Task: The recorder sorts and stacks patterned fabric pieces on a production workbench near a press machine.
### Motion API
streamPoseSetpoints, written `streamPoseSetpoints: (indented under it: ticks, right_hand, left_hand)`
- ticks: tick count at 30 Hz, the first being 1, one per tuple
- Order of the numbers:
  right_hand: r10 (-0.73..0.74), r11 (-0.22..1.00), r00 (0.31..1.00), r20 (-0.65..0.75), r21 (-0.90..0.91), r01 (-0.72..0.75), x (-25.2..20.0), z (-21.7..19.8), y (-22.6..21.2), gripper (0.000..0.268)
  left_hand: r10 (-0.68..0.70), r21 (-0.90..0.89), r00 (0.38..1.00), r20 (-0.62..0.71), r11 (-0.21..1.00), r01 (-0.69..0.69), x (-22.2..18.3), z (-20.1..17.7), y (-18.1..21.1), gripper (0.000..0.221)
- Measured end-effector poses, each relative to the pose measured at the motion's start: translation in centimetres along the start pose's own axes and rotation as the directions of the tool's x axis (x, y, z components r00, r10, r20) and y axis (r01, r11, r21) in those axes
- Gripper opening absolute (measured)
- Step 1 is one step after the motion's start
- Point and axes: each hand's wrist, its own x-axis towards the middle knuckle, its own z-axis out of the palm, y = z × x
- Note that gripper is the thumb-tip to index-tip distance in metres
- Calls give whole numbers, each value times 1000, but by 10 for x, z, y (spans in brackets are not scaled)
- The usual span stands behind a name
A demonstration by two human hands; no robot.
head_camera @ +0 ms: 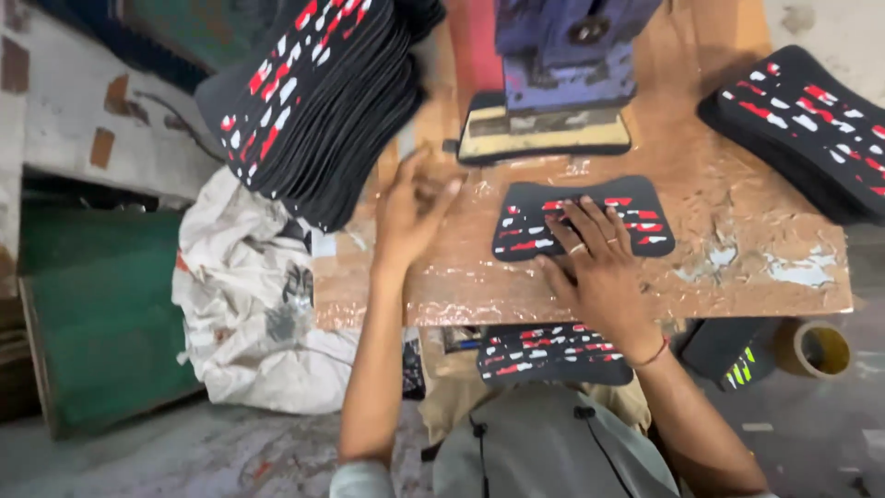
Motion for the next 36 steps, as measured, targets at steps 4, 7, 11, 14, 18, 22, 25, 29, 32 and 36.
streamPoseSetpoints:
  ticks: [4,7,11,14,18,22,25,29,32,36]
  right_hand:
    - [16,999,1000,7,-49,-15,4,-1,-2,48]
    - [19,997,1000,25,-75,-17,-1,2,0,51]
    - [11,983,993,120,-181,11,-6,-8,-33,67]
    - [-43,988,997,71,-146,53,-35,0,-40,74]
    - [-80,984,985,156,-143,103,-16,-3,-22,78]
    - [-181,960,962,205,-176,218,49,21,5,79]
    - [-195,950,968,161,-213,227,86,37,16,80]
    - [-223,926,956,190,-267,269,92,39,17,83]
    - [-206,952,963,173,-192,239,85,42,15,79]
    - [-147,940,975,166,-283,190,85,55,1,81]
  left_hand:
    - [-40,-290,971,237,951,110,46,23,1,61]
    - [-29,-389,939,343,905,170,62,44,-24,52]
    - [-102,-364,895,434,889,278,52,45,-13,48]
    - [-175,-442,935,309,844,304,-16,-9,0,50]
    - [-217,-283,879,424,890,356,-87,-119,-39,55]
    - [-372,-132,864,339,891,435,-101,-114,-63,30]
    - [-217,-208,930,297,936,285,-86,-104,-65,26]
    - [-172,-212,928,331,945,250,-85,-101,-66,24]
    - [-177,-148,927,329,960,236,-81,-103,-61,23]
    - [-119,-190,940,320,964,187,-82,-103,-60,23]
